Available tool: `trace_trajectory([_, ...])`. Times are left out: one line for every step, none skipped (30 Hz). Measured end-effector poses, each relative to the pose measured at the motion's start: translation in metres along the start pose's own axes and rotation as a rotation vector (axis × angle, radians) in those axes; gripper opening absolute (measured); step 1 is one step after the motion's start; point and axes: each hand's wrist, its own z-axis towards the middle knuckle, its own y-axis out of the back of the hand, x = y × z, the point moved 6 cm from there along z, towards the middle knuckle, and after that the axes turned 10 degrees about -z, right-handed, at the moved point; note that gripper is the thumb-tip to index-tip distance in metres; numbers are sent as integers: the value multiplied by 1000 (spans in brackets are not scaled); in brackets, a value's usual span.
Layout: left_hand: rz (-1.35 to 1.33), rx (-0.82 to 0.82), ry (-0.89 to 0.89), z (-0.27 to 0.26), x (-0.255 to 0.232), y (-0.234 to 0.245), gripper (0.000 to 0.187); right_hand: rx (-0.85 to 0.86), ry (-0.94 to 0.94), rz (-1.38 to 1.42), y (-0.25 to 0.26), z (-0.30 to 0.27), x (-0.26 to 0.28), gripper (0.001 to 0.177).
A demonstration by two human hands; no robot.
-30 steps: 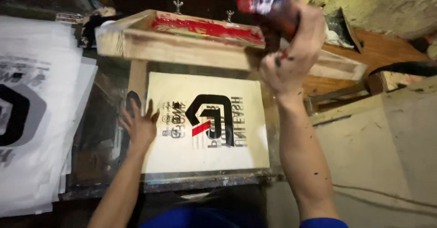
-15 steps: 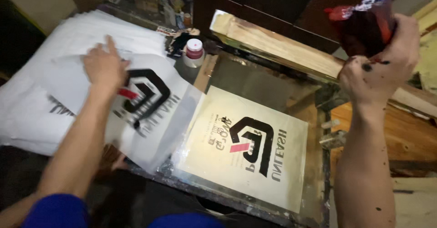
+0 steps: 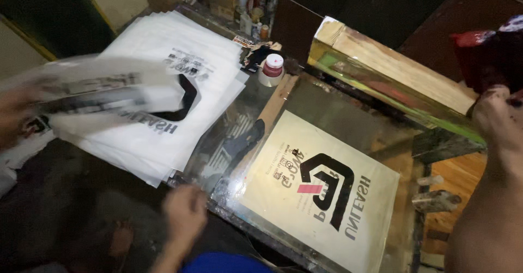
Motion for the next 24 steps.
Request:
trace_trajectory([252,-97,-50,30,4,37,27,205,-548,-782,9,2,-5,42])
trace_trajectory([256,-96,-53,49,21,48,27,207,-544,-781,7,-12,-21,42])
trace_trajectory([323,-54,-28,67,39,56,47,86,-18,0,-3,-19,-6,29])
trace_trajectory([391,-13,-2,85,58,63,70,-59,511,781,13,-41,5,28])
trace_trajectory([391,-10,-11,97,65,64,70,-51,516,782,19,-33,21,28])
trace_trajectory([543,106,-32,108,74,58,72,-126,443,487,24,-23,35,27])
trace_trajectory([692,233,-48,111,82,51,75,-212,371,195,29,-20,47,28])
trace_trajectory([692,247,-51,106,86,45,75,-218,384,197,32,-23,52,28])
trace_trajectory([726,148,-93,107,86,40,59,-336,260,-242,34,-23,56,32])
trace_trajectory([759,48,-134,108,85,35,44,-451,128,-674,38,-24,61,37])
trace_trajectory([751,58,-157,110,74,13,44,-454,154,-678,25,-46,48,37])
trace_trajectory([659,114,-73,112,71,-10,41,-488,329,-1153,1,-58,46,19])
trace_trajectory([569,174,23,105,68,-32,43,-516,491,-1628,-26,-63,36,17])
trace_trajectory([564,189,14,105,20,-44,43,-526,645,-2106,-61,-16,-29,33])
trace_trajectory([188,303,-140,100,-38,-65,37,-524,788,-2596,-89,15,-118,53])
trace_trajectory([-197,406,-282,93,-99,-80,32,-489,907,-3094,-120,46,-220,73])
trace_trajectory([-214,429,-289,89,-121,-83,32,-527,897,-3111,-123,44,-219,73])
trace_trajectory([-145,665,-212,79,-139,-97,41,-643,976,-3258,-129,40,-219,54])
trace_trajectory([-74,896,-139,67,-157,-111,57,-763,1057,-3411,-138,37,-219,39])
trace_trajectory([-91,920,-154,56,-138,-123,57,-802,1044,-3433,-139,39,-223,39])
trace_trajectory([27,829,-192,51,-116,-131,59,-688,1065,-3460,-138,40,-232,30])
trace_trajectory([141,733,-230,47,-94,-139,62,-573,1082,-3485,-137,42,-240,22])
trace_trajectory([133,763,-255,34,-83,-151,62,-639,1073,-3498,-126,33,-226,22])
trace_trajectory([218,793,-251,22,-68,-163,70,-920,990,-3324,-114,19,-203,29])
